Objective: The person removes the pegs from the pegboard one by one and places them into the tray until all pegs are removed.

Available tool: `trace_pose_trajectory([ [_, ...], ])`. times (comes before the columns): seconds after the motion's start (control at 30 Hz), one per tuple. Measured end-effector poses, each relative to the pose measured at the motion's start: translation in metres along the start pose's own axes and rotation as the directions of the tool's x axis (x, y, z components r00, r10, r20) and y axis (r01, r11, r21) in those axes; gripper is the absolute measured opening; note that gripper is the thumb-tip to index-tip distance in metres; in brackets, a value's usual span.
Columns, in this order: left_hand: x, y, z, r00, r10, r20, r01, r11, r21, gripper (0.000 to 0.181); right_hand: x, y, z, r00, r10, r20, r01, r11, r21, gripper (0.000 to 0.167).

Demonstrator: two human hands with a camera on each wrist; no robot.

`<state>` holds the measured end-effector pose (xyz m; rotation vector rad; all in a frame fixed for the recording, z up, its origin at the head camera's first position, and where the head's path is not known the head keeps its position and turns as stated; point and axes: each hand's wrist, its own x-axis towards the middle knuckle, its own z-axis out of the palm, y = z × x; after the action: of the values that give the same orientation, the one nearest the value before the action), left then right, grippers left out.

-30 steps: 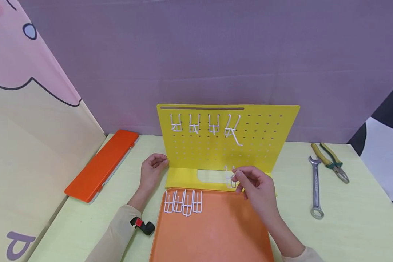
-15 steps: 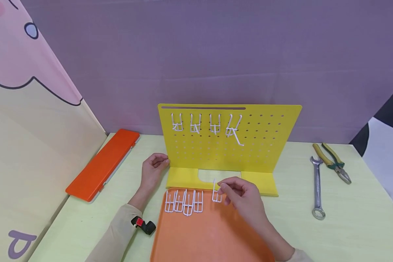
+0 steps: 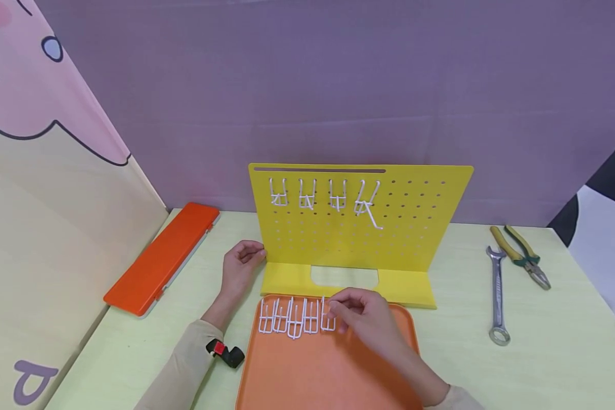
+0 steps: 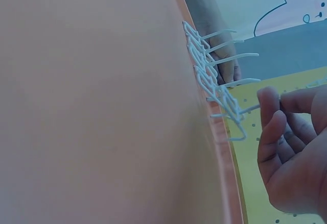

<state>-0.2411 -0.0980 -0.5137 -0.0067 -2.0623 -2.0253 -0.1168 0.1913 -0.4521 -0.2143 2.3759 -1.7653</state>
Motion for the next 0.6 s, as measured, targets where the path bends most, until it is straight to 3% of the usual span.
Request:
trace_pose_trajectory([
  [0.2,0.0003,-0.0001,0.0005,1.000,-0.002,-0.002,0.002,1.000,-0.003,0.011,0.0034,0.0035,0.0018,0.998,0.029,0.048,-0.028,0.999,-0.023,0.020],
  [0.43,0.0009,0.0000,0.0003,1.000,-0.003,-0.001,0.003,1.000,-0.004,0.012,0.0044,0.0078,0.0033,0.996,-0.019,0.088,0.020,1.000,-0.008,0.021],
  [0.6,0.0013,-0.0001,0.0007,1.000,-0.006,-0.001,0.006,1.000,0.005,0.012,0.0045,0.0093,0.0041,0.995,-0.013,0.097,0.013,1.000,-0.001,0.022],
])
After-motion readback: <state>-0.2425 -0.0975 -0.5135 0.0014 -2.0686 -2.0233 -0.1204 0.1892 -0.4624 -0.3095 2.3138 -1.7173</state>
